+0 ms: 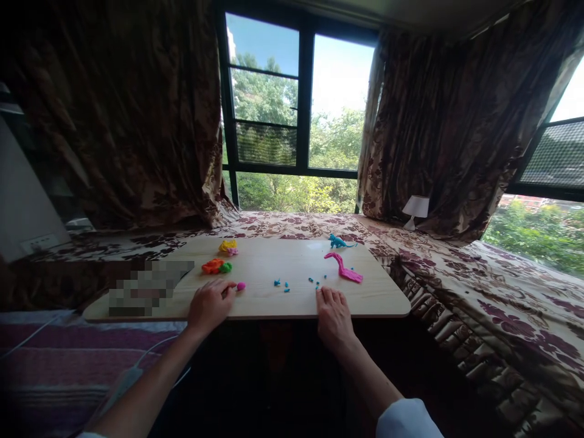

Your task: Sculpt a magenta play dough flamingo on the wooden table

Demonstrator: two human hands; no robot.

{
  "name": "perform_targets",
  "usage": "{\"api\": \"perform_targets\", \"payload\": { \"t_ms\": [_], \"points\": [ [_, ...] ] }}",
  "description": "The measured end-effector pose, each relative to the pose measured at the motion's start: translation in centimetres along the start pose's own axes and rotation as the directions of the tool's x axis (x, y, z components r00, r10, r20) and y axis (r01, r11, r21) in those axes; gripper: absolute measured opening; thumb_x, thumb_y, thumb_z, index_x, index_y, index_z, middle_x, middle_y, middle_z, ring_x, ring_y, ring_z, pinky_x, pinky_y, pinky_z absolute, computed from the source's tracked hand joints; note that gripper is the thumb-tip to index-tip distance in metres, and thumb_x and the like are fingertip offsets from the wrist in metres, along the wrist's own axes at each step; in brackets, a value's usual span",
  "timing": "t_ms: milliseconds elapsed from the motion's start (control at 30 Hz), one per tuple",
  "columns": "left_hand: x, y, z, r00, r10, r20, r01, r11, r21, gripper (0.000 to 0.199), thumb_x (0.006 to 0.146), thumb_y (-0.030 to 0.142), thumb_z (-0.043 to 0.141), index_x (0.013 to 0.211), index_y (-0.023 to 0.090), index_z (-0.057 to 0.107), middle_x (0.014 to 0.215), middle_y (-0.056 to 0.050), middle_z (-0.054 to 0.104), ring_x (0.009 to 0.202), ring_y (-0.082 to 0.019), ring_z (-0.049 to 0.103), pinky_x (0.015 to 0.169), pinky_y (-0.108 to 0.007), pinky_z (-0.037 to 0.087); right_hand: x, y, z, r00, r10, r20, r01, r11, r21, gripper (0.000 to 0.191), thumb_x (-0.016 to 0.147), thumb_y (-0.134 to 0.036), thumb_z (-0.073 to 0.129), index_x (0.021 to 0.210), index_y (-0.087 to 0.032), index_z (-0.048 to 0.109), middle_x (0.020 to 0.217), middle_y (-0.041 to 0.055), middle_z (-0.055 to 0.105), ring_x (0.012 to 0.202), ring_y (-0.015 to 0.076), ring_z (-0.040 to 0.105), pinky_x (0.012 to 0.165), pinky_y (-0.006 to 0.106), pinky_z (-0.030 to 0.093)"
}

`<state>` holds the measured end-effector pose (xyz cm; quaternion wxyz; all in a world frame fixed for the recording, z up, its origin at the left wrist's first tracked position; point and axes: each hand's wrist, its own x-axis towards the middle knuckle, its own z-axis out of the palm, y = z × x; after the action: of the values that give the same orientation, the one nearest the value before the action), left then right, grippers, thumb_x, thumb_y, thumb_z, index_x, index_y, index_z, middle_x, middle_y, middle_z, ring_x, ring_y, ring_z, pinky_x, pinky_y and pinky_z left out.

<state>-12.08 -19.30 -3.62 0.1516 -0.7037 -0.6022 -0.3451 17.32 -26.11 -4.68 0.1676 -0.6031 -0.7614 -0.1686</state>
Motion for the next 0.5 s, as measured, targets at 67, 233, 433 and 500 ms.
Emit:
{"api": "perform_targets", "payload": {
  "t_ms": [67, 233, 433, 500],
  "points": [
    [0.0, 0.0, -0.1, 1.000, -0.002, 0.006, 0.002, 1.000, -0.001, 0.025, 0.079, 0.028, 0.039, 0.080, 0.021, 0.063, 0.083, -0.004, 0.064, 0.086, -0.020, 0.055, 0.079, -0.030, 0.038, -0.2, 0.2, 0.0, 1.000, 0.028, 0.001, -0.028, 1.000, -0.011, 0.054, 0.072, -0.012, 0.044, 0.127, -0.013, 0.041, 0.123, 0.0128, 0.044, 0.109, 0.0256, 0.038, 0.097, 0.038, 0.025],
    [0.0, 0.0, 0.0, 1.000, -0.013, 0.009, 0.013, 1.000, 0.005, 0.026, 0.079, 0.028, 0.038, 0.081, 0.021, 0.063, 0.084, -0.005, 0.063, 0.086, -0.020, 0.055, 0.079, -0.031, 0.038, -1.5, -0.2, -0.2, 1.000, -0.018, -0.020, 0.019, 1.000, 0.011, 0.055, 0.072, -0.010, 0.043, 0.126, -0.014, 0.040, 0.125, 0.0111, 0.041, 0.112, 0.0251, 0.035, 0.099, 0.036, 0.022],
    [0.0, -0.1, 0.1, 1.000, 0.009, 0.005, -0.009, 1.000, -0.010, 0.025, 0.079, 0.028, 0.038, 0.080, 0.021, 0.063, 0.083, -0.004, 0.063, 0.085, -0.020, 0.054, 0.079, -0.030, 0.038, -0.1, -0.9, -0.9, 0.999, -0.034, 0.002, 0.034, 0.998, 0.062, 0.052, 0.070, -0.011, 0.044, 0.123, -0.014, 0.044, 0.121, 0.0109, 0.046, 0.110, 0.0236, 0.037, 0.098, 0.035, 0.023],
    [0.0, -0.2, 0.1, 1.000, 0.015, 0.007, -0.015, 1.000, -0.015, 0.025, 0.079, 0.027, 0.038, 0.080, 0.021, 0.063, 0.083, -0.004, 0.063, 0.084, -0.019, 0.054, 0.078, -0.029, 0.038, -0.1, -0.6, -1.1, 0.999, -0.045, 0.011, 0.044, 0.996, 0.075, 0.053, 0.069, -0.010, 0.044, 0.122, -0.014, 0.045, 0.123, 0.0099, 0.045, 0.111, 0.0225, 0.037, 0.098, 0.034, 0.023]
  ]
}}
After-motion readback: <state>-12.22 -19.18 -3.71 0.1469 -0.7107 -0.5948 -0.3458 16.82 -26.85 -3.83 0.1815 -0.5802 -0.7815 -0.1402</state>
